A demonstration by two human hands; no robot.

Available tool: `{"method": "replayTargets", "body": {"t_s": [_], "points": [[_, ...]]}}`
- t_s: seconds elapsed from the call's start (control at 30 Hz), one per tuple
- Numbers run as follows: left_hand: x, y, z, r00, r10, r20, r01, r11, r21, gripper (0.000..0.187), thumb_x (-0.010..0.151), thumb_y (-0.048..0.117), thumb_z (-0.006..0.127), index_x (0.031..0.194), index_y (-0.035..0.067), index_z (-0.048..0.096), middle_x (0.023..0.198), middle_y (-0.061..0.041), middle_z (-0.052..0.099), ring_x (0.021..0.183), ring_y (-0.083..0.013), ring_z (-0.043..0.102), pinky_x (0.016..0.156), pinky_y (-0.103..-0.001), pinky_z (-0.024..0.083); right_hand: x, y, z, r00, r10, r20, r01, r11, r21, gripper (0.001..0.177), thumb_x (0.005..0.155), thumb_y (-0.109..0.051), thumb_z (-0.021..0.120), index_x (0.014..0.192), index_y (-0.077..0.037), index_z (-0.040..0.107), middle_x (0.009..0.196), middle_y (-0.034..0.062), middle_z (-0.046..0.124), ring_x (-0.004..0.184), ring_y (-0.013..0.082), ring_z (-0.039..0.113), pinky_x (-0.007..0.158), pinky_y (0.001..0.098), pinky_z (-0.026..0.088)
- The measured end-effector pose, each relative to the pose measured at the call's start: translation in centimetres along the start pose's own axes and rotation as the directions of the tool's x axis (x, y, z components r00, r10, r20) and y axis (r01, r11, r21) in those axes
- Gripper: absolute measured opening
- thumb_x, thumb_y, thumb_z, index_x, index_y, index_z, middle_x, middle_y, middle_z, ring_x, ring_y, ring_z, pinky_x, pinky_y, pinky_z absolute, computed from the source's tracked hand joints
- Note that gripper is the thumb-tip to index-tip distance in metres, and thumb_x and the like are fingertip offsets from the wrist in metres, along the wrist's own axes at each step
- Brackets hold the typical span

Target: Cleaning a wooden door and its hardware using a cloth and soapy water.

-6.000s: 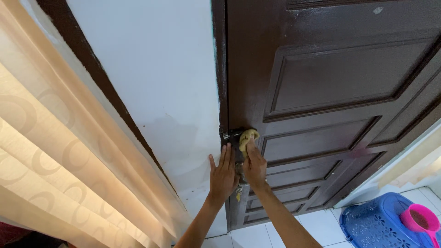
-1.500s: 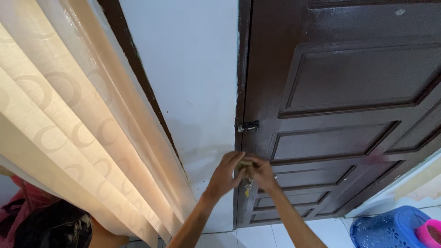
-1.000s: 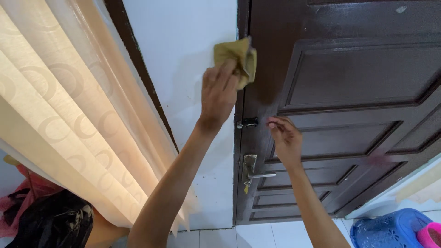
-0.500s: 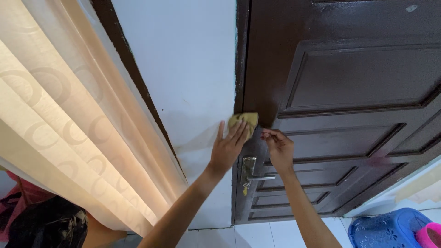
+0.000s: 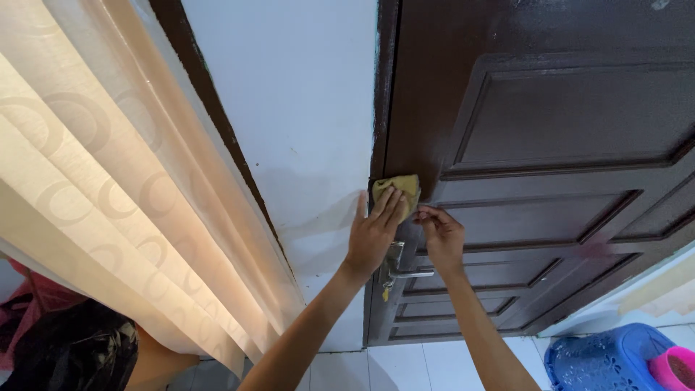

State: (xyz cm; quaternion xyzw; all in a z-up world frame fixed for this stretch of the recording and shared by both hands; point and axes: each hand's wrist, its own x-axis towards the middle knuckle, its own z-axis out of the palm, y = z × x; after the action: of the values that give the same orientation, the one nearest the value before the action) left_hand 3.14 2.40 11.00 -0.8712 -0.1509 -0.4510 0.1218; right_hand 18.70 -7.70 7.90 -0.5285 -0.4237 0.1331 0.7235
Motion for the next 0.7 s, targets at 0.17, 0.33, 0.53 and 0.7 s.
{"method": "replayTargets", "body": {"t_s": [0.17,0.33,0.53,0.7], "points": [[0.1,-0.5,-2.7,0.998,-0.014,0.057,0.011,0.998,0.062,0.053,0.091,0.014,0.064,0.143,0.007,0.059,0.150,-0.004,0.059,0.150,-0.0168,0.039,0.126,-0.058,0.022,0.4,-0.8,0.4,0.995,-0.097,0.033,0.099,0.990,-0.095,0.031,0.098,0.010,0.053,0.126,0.006,0.067,0.115,0.0111,0.070,0.104,0.0146,0.068,0.095,0.0277,0.056],[0.6,1.3,-0.5,0.998,-0.006,0.055,0.005,1.000,0.030,0.052,0.092,0.015,0.065,0.142,0.002,0.059,0.152,-0.010,0.058,0.152,-0.0236,0.038,0.129,-0.051,0.023,0.3,-5.6,1.0,0.981,-0.188,0.051,0.193,0.918,-0.346,0.039,0.096,0.010,0.053,0.131,0.002,0.066,0.129,0.0131,0.065,0.109,0.0170,0.067,0.091,0.0281,0.056],[0.0,0.6,-1.8,0.998,0.006,0.059,-0.009,0.999,0.048,0.055,0.086,0.011,0.063,0.141,0.003,0.060,0.151,-0.009,0.059,0.149,-0.0214,0.042,0.127,-0.047,0.023,0.2,-5.4,1.4,0.941,-0.304,0.146,0.332,0.755,-0.566,0.046,0.092,0.009,0.060,0.137,-0.003,0.062,0.143,0.0157,0.056,0.131,0.0288,0.059,0.104,0.0354,0.054],[0.4,1.2,-2.0,0.994,-0.050,0.098,0.051,0.999,-0.013,0.063,0.086,0.006,0.065,0.146,-0.005,0.052,0.153,-0.019,0.053,0.150,-0.0293,0.038,0.127,-0.044,0.024,-0.2,-6.3,1.3,0.889,-0.348,0.298,0.455,0.591,-0.666,0.062,0.087,0.011,0.059,0.148,0.003,0.050,0.166,0.0190,0.032,0.156,0.0386,0.026,0.126,0.0490,0.031]]}}
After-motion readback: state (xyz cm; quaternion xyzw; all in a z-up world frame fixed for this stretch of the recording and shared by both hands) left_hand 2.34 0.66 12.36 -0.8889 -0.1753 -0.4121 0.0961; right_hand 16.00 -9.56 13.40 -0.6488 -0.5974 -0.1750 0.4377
